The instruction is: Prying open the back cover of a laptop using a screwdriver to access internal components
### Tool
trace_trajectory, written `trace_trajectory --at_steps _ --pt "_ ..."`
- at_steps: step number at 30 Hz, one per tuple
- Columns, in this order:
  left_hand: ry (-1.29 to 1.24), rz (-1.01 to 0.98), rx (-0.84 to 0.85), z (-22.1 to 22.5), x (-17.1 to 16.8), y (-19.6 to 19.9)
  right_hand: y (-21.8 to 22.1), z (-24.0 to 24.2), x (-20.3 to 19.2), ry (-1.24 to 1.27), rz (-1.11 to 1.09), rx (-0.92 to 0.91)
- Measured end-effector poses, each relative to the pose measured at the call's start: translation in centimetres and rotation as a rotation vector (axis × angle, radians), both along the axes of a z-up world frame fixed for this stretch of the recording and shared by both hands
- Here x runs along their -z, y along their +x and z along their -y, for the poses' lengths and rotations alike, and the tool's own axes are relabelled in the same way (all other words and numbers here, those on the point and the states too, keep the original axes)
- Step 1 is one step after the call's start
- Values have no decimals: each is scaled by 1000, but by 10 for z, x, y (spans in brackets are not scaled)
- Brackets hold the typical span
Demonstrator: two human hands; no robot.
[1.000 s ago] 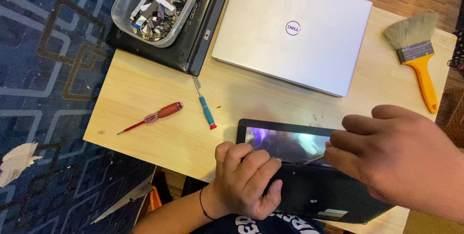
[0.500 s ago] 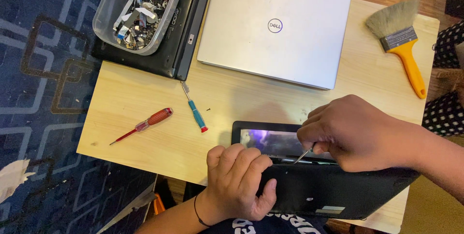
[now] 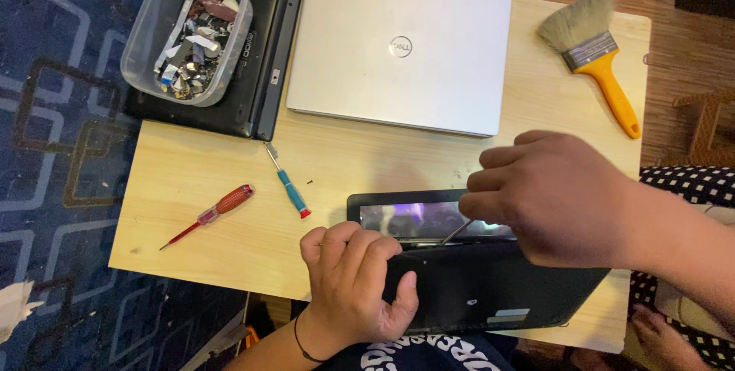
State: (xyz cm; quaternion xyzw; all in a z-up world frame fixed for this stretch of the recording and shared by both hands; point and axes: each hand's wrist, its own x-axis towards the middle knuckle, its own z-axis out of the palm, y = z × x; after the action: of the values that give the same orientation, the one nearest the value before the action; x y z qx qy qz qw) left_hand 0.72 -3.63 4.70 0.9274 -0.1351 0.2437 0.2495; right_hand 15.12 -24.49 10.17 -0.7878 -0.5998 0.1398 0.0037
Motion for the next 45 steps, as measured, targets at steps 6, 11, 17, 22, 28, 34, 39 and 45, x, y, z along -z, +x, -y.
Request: trace_trajectory --at_steps 6,11,17,22,28,34,39,45 --pt "-19 15 -27 3 9 0 -9 35 -20 -160 126 83" --pt "-18 21 -19 3 9 -2 -22 53 -13 -221 214 131" --pt "-2 26 -37 4 9 -4 -29 43 -16 -158 278 105" --pt "-12 -10 -47 3 8 -6 -49 13 -36 36 405 -82" --pt "-2 -15 -29 3 2 -9 -51 4 -38 36 440 -133" --pt "35 -20 24 3 -4 -6 -16 4 -28 -234 173 -80" --pt "-21 -38 94 3 -15 -1 8 12 -12 -289 -78 158" --pt "23 -213 133 -2 -19 -8 6 22 -13 -276 -153 226"
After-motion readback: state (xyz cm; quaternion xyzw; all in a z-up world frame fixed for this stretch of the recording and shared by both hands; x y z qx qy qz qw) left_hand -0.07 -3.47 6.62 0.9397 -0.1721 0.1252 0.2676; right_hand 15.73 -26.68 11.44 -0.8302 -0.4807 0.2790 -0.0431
